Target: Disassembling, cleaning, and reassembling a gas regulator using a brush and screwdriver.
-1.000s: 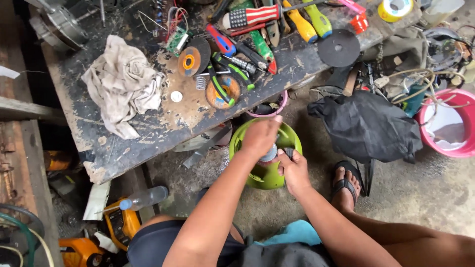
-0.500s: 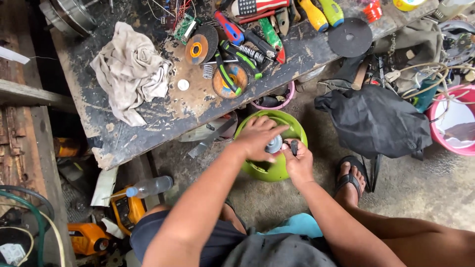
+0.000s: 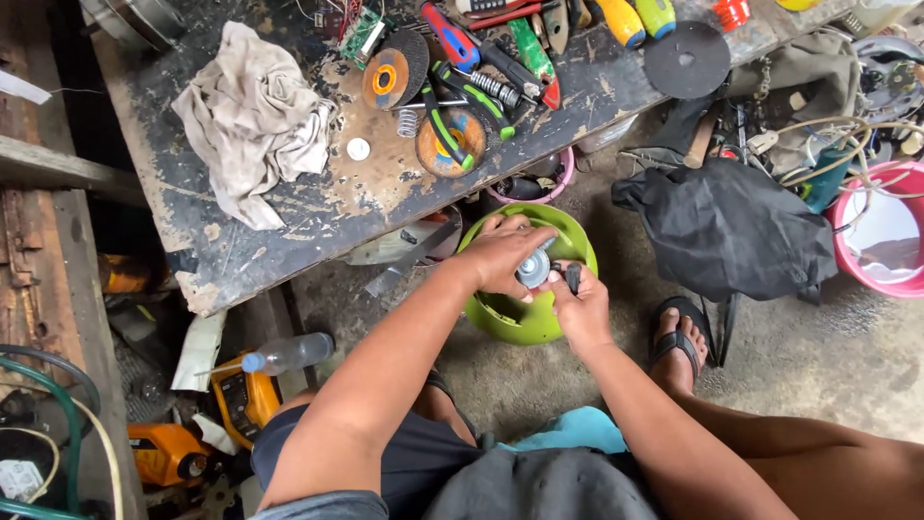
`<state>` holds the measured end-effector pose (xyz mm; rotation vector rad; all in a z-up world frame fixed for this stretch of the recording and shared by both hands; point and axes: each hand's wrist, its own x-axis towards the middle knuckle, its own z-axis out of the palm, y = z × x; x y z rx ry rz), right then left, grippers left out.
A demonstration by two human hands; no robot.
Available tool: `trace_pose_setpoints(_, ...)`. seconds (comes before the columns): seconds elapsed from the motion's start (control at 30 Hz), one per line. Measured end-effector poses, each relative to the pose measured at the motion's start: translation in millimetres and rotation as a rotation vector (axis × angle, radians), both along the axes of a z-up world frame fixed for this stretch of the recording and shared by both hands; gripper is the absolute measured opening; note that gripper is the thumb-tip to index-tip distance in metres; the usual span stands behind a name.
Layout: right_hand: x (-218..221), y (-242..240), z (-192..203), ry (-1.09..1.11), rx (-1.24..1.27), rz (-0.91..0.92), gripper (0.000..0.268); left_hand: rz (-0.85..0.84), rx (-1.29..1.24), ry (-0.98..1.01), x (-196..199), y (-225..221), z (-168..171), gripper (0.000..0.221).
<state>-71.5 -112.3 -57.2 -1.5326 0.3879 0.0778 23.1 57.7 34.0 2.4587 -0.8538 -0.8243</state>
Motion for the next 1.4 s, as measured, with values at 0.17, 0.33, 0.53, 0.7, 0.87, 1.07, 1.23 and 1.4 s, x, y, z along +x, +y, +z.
trace_pose_setpoints(0.17, 1, -7, -12, -0.036, -0.028, -0.005, 0.013, -0.011, -0.018, -0.064, -4, 1, -7, 0.098)
trace_pose_setpoints(0.33, 0, -9, 4, -0.138, -0.267, 0.050, 0.018, 0.017, -0.072, -0.080, -4, 2, -12, 0.089)
trace_pose_setpoints(0.53, -4, -21, -11, -0.530, -1.034, 0.223, 0.020, 0.019, -0.097, -0.080, -3, 3, -22, 0.096)
trace_pose_setpoints(0.7, -7, -19, -15, -0.390, -0.728, 0.181, 0.022, 0.040, -0.163, -0.071, -7, 3, -17, 0.096)
trace_pose_setpoints(0.87, 3, -18, 12, -0.363, -0.642, 0.201, 0.017, 0.070, -0.199, -0.100, -8, 6, -16, 0.097)
trace_pose_setpoints(1.07, 1, -20, 13, -0.314, -0.678, 0.220, 0.017, 0.043, -0.119, -0.208, -14, -2, -22, 0.102)
trace_pose_setpoints(1.23, -1, -20, 19, -0.271, -0.619, 0.225, 0.016, 0.011, -0.032, -0.237, -14, 0, -8, 0.099)
trace_pose_setpoints(1.4, 3, -16, 32, -0.158, -0.486, 0.113, 0.011, 0.029, -0.106, 0.077, 0, 5, 13, 0.098)
